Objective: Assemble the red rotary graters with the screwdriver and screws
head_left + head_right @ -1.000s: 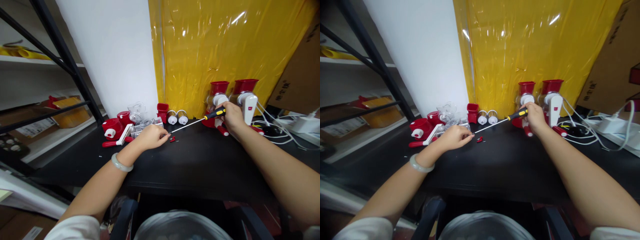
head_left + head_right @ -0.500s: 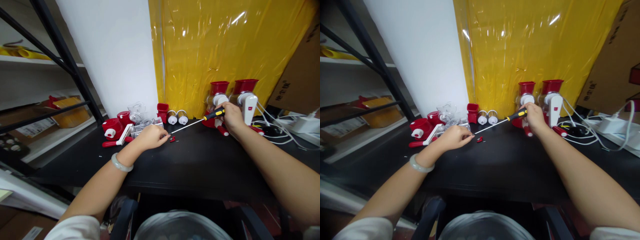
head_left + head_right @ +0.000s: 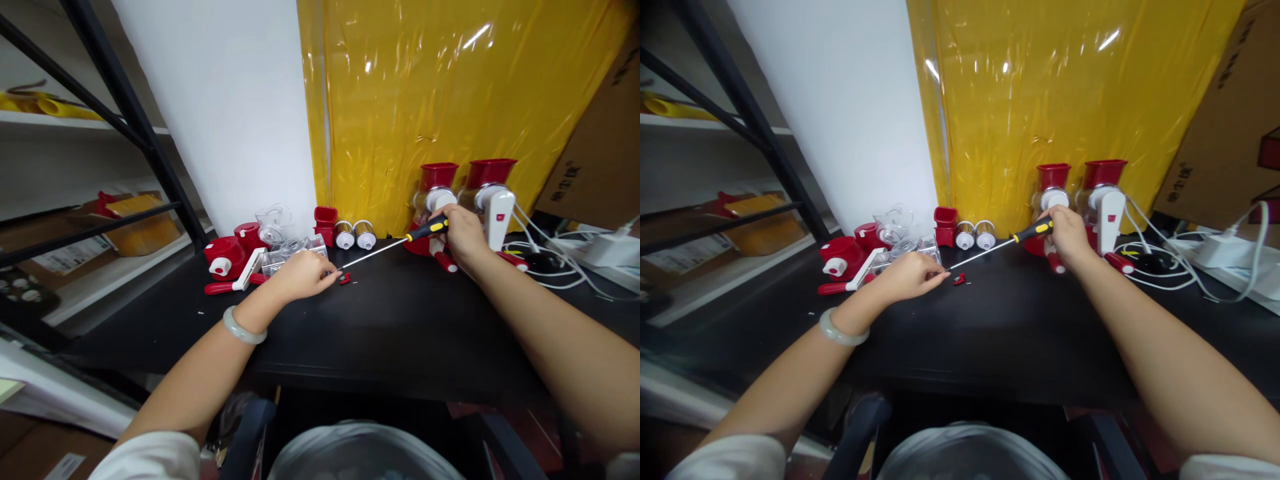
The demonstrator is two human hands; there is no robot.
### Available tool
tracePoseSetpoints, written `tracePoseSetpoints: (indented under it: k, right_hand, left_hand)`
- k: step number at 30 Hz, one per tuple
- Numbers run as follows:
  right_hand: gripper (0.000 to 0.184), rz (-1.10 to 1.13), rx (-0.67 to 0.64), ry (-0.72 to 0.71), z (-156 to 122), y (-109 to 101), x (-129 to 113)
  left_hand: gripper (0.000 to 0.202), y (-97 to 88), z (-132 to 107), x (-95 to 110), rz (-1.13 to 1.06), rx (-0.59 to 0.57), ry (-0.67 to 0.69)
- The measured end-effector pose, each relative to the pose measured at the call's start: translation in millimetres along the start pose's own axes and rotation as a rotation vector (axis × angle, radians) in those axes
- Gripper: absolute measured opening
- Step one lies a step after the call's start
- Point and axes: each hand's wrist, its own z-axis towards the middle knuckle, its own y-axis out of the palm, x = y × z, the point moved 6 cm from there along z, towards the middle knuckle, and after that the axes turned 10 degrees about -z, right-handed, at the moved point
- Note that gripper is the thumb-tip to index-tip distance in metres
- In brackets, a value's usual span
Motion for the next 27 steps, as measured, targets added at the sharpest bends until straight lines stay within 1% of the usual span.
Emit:
tracePoseSetpoints:
  k: [4,10,16,23,27]
  right_hand:
    - [0.02,-0.008,-0.01,0.01,0,0,2]
    - [0.02,-0.003,-0.015,-0.009,3,0,5]
    - [0.02,-0.009,-0.012,0.002,5,-1,10]
    - [0.02,-0.004,0.003,0.008,6,-2,11]
    - [0.021,0.003,0.014,0.005,5,-1,9]
  left_hand:
    - [0.033,0.8,0,0,-0.005,-0.019,-0.011]
    - [0.035,-0.2,1,1,-0.011,-0.01,0.017]
    - [0.035,0.1,1,2,-0.017,-0.02,0.011]
    - [0.036,0.0,1,1,-0.036,-0.015,0.018]
    - [0.035,-1.0,0,3,-0.05,0.014,0.02]
